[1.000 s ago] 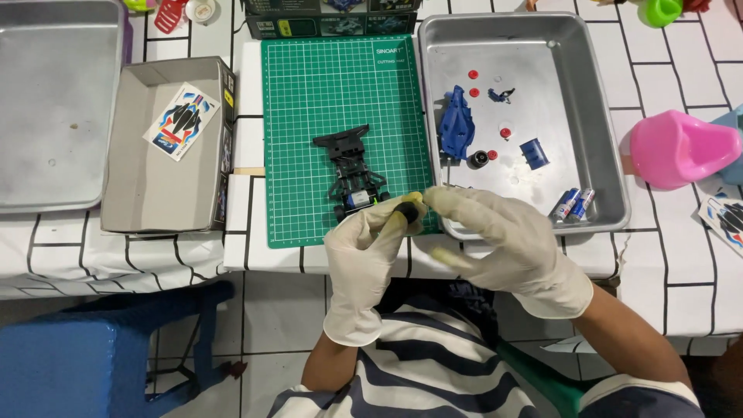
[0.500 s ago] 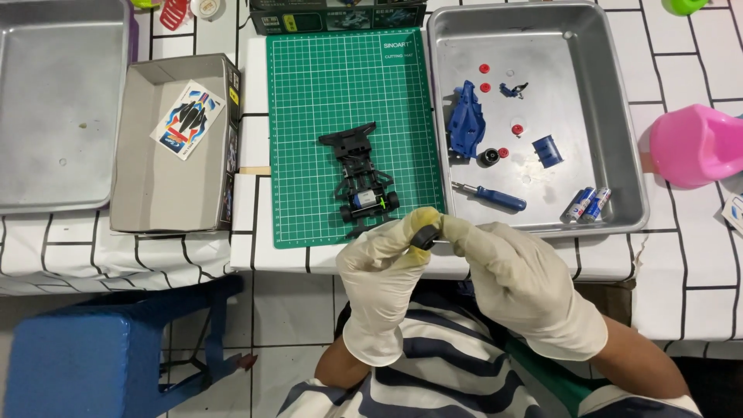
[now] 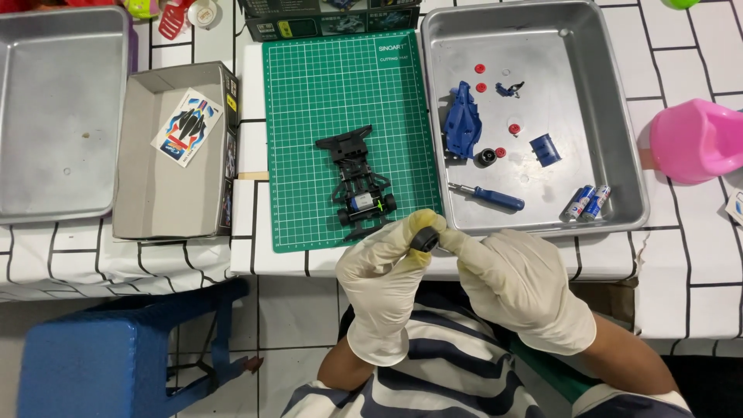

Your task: The person assembles a blue toy car on a green cutting mat. They insert batteries into the black chassis, attach wheels, and then fit the blue body shell onto the frame. Finally, they use a screwdriver to secure the body to the chassis.

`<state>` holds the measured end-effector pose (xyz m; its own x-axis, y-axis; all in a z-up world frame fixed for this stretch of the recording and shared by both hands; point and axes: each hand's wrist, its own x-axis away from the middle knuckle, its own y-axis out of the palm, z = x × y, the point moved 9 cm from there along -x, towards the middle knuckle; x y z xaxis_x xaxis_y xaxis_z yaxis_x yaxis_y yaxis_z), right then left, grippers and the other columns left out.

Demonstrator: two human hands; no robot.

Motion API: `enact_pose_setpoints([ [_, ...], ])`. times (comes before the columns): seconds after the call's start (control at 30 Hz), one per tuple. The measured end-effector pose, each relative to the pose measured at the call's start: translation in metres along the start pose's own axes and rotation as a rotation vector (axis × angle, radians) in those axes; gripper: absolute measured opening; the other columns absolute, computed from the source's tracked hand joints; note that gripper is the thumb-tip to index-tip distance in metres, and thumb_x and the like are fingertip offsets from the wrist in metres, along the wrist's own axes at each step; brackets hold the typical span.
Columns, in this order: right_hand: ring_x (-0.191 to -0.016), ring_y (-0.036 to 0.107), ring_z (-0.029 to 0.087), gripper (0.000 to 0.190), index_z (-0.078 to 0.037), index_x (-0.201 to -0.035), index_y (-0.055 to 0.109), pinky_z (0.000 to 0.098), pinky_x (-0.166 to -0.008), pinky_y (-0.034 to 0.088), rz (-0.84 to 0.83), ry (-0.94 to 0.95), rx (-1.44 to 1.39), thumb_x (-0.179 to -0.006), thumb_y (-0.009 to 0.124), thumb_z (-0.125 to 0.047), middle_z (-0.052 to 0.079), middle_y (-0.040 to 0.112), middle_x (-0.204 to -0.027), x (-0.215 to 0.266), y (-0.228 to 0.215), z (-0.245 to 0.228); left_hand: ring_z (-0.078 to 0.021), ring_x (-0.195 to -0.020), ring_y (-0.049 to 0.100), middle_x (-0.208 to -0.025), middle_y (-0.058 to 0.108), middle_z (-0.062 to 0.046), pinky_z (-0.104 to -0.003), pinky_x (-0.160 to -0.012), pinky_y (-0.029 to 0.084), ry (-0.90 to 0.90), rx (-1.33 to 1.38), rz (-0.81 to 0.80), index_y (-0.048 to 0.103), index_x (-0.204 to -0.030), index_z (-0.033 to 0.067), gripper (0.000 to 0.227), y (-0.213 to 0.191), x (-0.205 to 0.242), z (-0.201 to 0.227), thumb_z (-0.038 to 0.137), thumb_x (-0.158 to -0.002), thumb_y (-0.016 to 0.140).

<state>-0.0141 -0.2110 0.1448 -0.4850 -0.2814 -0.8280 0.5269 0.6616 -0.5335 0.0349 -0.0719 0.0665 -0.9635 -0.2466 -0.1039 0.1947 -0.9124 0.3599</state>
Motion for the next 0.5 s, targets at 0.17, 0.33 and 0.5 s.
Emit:
enact_pose_setpoints([
  [0.17,-0.043,0.049,0.026,0.021,0.004,-0.096,0.080,0.0355,-0.045,0.047,0.029,-0.060,0.011,-0.085,0.062,0.008,0.012,0.051,-0.062,0.009,0.004,-0.002,-0.0293,-0.078,0.076,-0.085,0.077,-0.027,-0.041,-0.068,0.066,0.007,0.025,0.006,0.077,-0.096,-0.0101,0.032,-0.002,0.003,-0.006,-0.017,-0.066,0.087],
  [0.33,-0.046,0.053,0.027,0.019,0.004,-0.095,0.081,0.0370,-0.047,0.049,0.052,-0.081,0.043,-0.086,0.063,0.005,0.012,0.054,-0.065,0.014,0.002,0.000,-0.0302,-0.077,0.077,-0.085,0.077,-0.028,-0.041,-0.066,0.066,0.021,0.015,0.022,0.078,-0.095,-0.0100,0.031,-0.002,0.003,-0.003,-0.017,-0.066,0.087],
  [0.5,-0.044,0.050,0.026,0.034,0.004,-0.115,0.077,0.0372,-0.045,0.046,-0.107,-0.122,0.190,-0.091,0.053,0.004,0.012,0.048,-0.061,0.003,0.000,-0.006,-0.0283,-0.078,0.078,-0.084,0.080,-0.016,-0.040,-0.080,0.064,0.460,-0.301,0.019,0.081,-0.087,0.0034,0.024,0.004,0.007,0.049,-0.001,-0.066,0.093],
])
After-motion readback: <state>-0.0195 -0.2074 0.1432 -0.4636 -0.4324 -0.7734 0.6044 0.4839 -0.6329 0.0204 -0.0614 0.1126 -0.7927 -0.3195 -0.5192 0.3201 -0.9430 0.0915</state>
